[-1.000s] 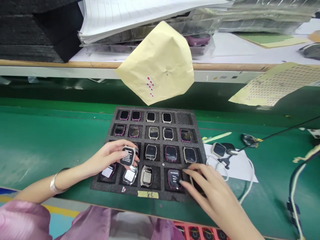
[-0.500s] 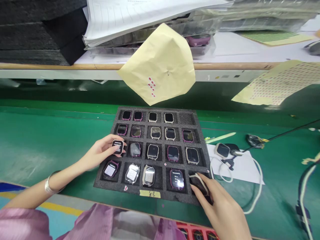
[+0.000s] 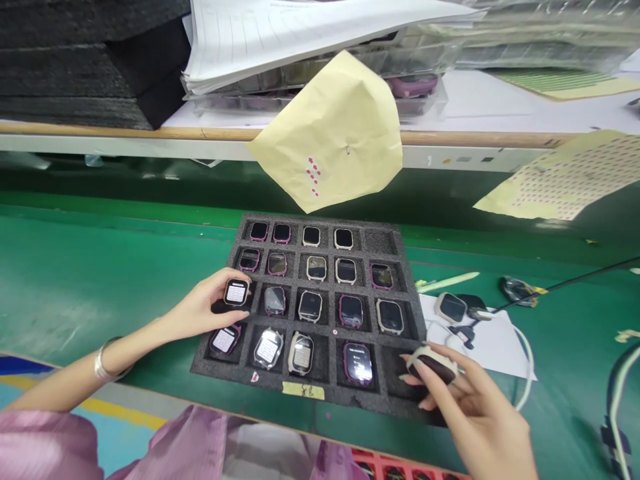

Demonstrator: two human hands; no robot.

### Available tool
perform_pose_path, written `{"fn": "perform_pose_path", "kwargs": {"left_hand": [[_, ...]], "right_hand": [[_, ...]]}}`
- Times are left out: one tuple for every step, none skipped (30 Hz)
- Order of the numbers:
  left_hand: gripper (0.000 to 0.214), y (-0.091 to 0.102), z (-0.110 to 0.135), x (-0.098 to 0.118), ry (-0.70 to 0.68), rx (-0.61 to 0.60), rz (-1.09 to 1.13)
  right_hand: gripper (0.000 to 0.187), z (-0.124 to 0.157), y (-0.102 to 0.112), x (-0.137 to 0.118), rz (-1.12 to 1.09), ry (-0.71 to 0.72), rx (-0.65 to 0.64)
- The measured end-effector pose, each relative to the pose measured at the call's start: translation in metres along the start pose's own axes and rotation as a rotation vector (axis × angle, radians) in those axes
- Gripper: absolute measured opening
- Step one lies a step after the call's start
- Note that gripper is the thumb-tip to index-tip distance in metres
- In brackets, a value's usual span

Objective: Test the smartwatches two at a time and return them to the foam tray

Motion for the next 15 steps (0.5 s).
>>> {"fn": "perform_pose_path", "kwargs": {"left_hand": [[0.042, -0.001, 0.0, 0.001, -0.033, 0.016, -0.078], [0.042, -0.003, 0.0, 0.004, -0.063, 0.03, -0.157], [0.043, -0.005, 0.0, 0.006, -0.083, 0.049, -0.245], [0.042, -0.008, 0.0, 0.01, -0.088, 0.081, -0.348], [0.04, -0.01, -0.002, 0.013, -0.078, 0.12, -0.468], [0.035, -0.013, -0.004, 0.018, -0.058, 0.161, -0.606], [0.03, -0.015, -0.007, 0.023, -0.037, 0.197, -0.746], [0.027, -0.017, -0.011, 0.028, -0.029, 0.224, -0.876], [0.025, -0.021, -0.015, 0.034, -0.047, 0.231, -0.981], [0.026, -0.025, -0.018, 0.041, -0.092, 0.211, -1.056], [0.026, -0.031, -0.02, 0.047, -0.156, 0.175, -1.105], [0.027, -0.039, -0.021, 0.052, -0.239, 0.119, -1.134], [0.026, -0.046, -0.02, 0.055, -0.303, 0.056, -1.152], [0.027, -0.052, -0.019, 0.056, -0.335, 0.01, -1.181], [0.029, -0.057, -0.017, 0.054, -0.347, -0.023, -1.225]], "right_hand": [[0.039, -0.002, -0.001, -0.002, -0.049, -0.023, 0.017], [0.039, -0.004, -0.002, -0.003, -0.096, -0.04, 0.032], [0.04, -0.006, -0.004, -0.003, -0.15, -0.058, 0.038], [0.042, -0.008, -0.006, -0.002, -0.207, -0.077, 0.039], [0.044, -0.011, -0.008, 0.0, -0.263, -0.097, 0.041], [0.046, -0.012, -0.01, 0.002, -0.319, -0.116, 0.042], [0.049, -0.013, -0.012, 0.005, -0.373, -0.13, 0.041], [0.05, -0.013, -0.013, 0.008, -0.423, -0.144, 0.037], [0.05, -0.011, -0.013, 0.011, -0.467, -0.161, 0.032], [0.05, -0.008, -0.013, 0.013, -0.504, -0.183, 0.022], [0.049, -0.003, -0.014, 0.014, -0.539, -0.208, 0.001], [0.046, 0.002, -0.014, 0.015, -0.569, -0.234, -0.027], [0.043, 0.006, -0.015, 0.014, -0.604, -0.247, -0.054], [0.04, 0.01, -0.016, 0.011, -0.661, -0.232, -0.091], [0.037, 0.012, -0.017, 0.007, -0.74, -0.208, -0.149]]}}
Point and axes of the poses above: each hand's wrist, its own z-axis away from the middle knuckle, its own y-axis out of the back of the hand, x = y × z, the point moved 4 cm from there along -z, towards the middle knuckle, and after that the axes turned 8 degrees about -z, right-handed, at the moved point
